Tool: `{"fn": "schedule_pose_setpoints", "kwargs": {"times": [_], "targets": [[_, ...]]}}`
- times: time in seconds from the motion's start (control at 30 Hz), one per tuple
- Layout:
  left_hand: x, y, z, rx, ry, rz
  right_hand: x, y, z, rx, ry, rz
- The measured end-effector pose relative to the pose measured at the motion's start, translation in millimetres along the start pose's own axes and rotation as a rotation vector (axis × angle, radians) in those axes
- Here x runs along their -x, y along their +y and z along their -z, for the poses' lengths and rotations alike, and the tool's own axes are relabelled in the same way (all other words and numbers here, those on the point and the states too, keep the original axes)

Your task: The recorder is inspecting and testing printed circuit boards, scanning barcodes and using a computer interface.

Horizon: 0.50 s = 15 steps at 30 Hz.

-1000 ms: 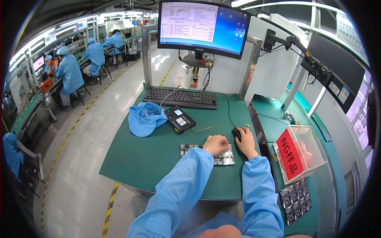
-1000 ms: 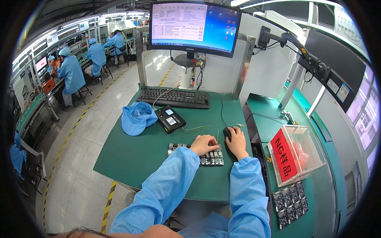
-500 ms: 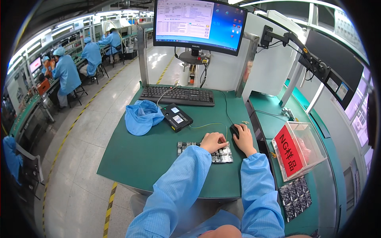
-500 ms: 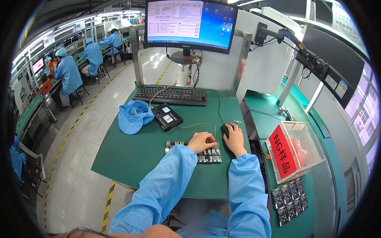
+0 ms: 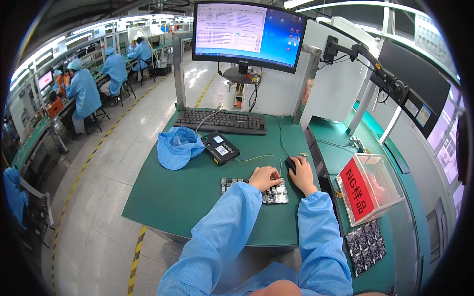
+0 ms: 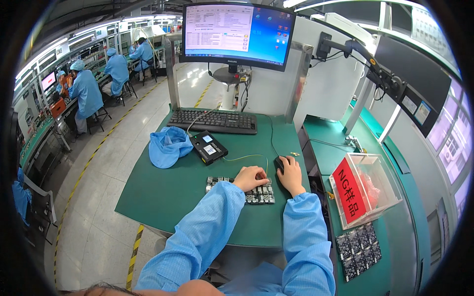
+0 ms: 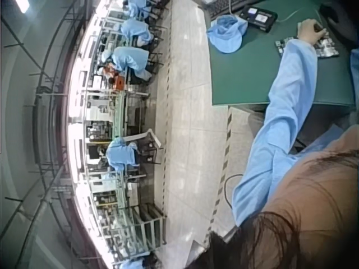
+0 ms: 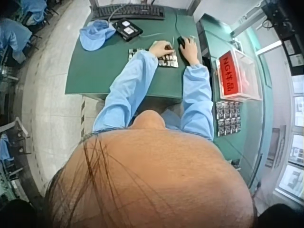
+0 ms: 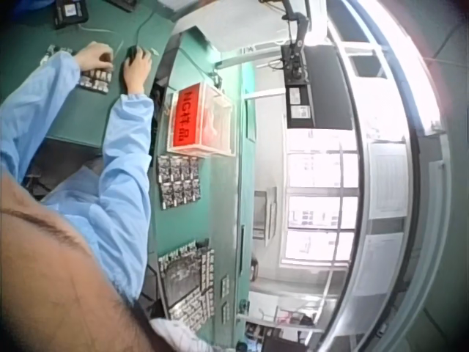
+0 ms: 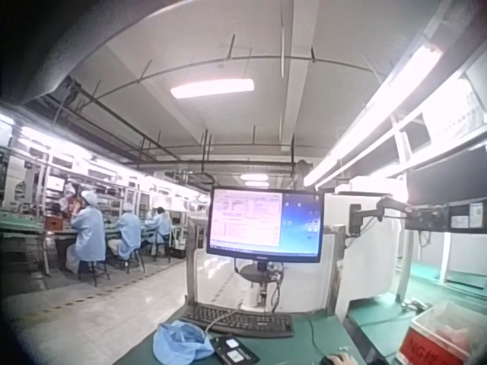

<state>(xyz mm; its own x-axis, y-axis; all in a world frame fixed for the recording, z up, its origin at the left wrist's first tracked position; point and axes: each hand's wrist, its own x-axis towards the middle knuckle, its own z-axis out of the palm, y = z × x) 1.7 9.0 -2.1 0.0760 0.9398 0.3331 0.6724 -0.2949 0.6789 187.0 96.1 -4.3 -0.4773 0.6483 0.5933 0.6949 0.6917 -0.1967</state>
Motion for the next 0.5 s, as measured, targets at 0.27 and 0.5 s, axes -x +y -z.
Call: {"fn": "schedule_pose_setpoints", "kwargs": {"times": [0.27,0.5], "targets": [[1.6,-3.0,-4.1,0.016,0.029,-0.006,-1.3,-3.1,3.1,-0.010,-0.005,-0.011],[3.4,-2.1,-2.5,0.028,0.004,0.014,0.2,-5.8,2.5,-0.003,0.027,-0.009]]}}
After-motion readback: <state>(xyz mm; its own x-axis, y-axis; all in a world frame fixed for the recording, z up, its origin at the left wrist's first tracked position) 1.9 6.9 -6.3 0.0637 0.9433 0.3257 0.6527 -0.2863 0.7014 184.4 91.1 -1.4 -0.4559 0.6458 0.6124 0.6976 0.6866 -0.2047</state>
